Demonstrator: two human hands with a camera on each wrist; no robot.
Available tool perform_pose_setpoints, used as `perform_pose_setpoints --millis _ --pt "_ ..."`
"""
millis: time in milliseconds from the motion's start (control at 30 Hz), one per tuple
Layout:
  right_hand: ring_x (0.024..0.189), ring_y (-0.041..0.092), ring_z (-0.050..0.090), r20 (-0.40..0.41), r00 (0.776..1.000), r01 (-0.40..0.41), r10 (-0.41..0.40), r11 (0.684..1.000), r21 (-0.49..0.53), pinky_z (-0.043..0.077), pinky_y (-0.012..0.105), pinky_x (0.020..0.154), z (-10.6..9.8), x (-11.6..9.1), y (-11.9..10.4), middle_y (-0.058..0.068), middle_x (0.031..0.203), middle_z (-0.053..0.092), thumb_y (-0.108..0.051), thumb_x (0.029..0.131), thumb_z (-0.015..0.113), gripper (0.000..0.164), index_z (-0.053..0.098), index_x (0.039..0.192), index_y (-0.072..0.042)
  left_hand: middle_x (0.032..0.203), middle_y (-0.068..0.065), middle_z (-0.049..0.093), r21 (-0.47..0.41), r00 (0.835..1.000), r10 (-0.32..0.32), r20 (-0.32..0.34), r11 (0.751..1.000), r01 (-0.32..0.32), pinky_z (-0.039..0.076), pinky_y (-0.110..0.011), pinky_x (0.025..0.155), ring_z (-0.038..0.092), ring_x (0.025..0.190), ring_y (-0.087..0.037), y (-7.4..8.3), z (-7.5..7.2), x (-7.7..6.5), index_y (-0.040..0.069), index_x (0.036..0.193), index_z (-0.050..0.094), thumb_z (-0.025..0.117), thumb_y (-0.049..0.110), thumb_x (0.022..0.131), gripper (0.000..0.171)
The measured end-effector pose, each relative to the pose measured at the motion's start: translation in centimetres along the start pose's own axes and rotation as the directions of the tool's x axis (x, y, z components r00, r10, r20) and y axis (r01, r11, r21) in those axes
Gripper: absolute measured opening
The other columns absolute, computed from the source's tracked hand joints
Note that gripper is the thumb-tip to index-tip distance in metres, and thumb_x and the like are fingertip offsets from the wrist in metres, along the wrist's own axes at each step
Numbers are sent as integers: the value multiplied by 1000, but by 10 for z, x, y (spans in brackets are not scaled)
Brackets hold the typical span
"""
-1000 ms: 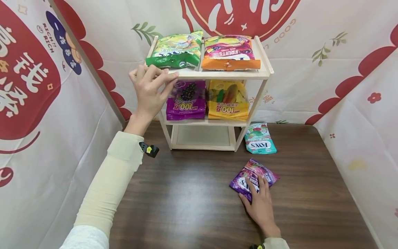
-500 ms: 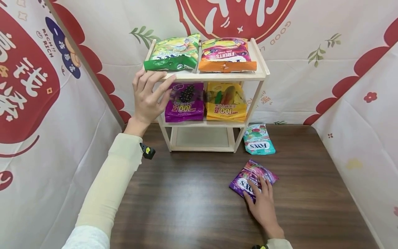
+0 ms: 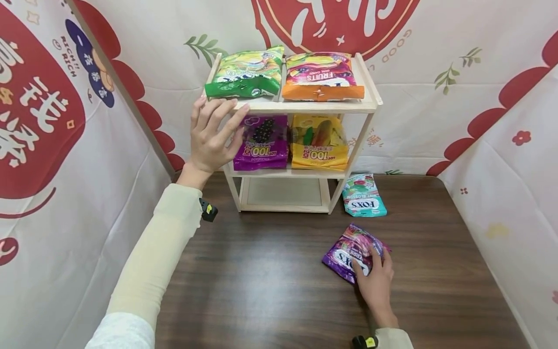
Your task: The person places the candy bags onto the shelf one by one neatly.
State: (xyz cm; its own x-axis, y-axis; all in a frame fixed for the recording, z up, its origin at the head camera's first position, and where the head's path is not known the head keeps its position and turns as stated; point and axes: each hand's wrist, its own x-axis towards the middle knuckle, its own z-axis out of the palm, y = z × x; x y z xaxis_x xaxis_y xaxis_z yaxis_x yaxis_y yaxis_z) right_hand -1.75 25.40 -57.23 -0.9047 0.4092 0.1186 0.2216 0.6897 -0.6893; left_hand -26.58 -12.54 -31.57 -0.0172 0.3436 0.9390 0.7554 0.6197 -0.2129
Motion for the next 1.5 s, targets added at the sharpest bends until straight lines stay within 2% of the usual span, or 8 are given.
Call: perform_pose_setpoints --millis 200,400,700,833,1000,1133,1300,1500 --pt "133 54 15 55 997 -54 57 997 -45 21 69 99 -2 1 -6 27 152 12 -28 85 73 68 44 139 0 124 -10 58 -5 1000 24 18 1000 -24 27 -52 104 50 112 -32 0 0 1 14 129 61 57 18 87 42" --pt "130 55 18 123 992 -13 25 995 -99 24 69 97 4 2 -13 27 152 12 -28 86 71 66 43 140 -2 124 -11 58 -25 1000 11 7 1000 -11 27 -53 104 49 111 -33 0 0 0 13 127 62 54 19 85 44" --pt "132 50 21 159 985 85 -70 992 -88 32 67 95 26 -3 -24 24 153 13 -26 86 72 66 43 142 -6 120 -10 60 -67 998 -52 -26 996 50 27 -52 104 51 110 -32 3 2 3 13 121 66 57 21 86 38" --pt "134 48 20 135 990 44 -34 997 -68 30 65 98 29 -9 -28 25 152 15 -25 86 72 70 39 143 -3 115 -9 62 -93 993 -92 -68 992 85 29 -51 102 51 108 -31 7 3 6 13 117 69 62 22 86 32" --pt "133 48 23 103 994 -44 47 999 -29 26 63 102 28 -17 -33 30 147 22 -20 86 72 73 33 143 1 104 -7 64 -127 972 -182 -147 978 164 32 -45 97 52 100 -29 14 8 14 15 106 74 69 26 85 24" --pt "129 48 28 84 995 -53 55 998 -20 27 62 101 29 -21 -37 32 141 29 -18 84 72 74 33 143 3 96 -6 63 -127 949 -230 -213 970 207 33 -44 94 52 94 -27 17 13 18 16 97 75 74 27 81 19" --pt "127 48 29 70 995 -76 77 997 -19 29 63 99 29 -23 -38 32 139 32 -18 84 72 74 33 143 3 93 -6 63 -127 935 -225 -275 972 197 32 -46 95 52 93 -27 19 21 18 15 92 75 77 23 77 17" --pt "126 49 29 63 994 -84 86 996 -28 29 63 98 31 -23 -40 32 138 33 -18 84 73 74 33 143 2 92 -6 62 -106 917 -220 -333 975 195 32 -48 95 51 93 -28 17 28 17 14 89 74 77 24 79 14"
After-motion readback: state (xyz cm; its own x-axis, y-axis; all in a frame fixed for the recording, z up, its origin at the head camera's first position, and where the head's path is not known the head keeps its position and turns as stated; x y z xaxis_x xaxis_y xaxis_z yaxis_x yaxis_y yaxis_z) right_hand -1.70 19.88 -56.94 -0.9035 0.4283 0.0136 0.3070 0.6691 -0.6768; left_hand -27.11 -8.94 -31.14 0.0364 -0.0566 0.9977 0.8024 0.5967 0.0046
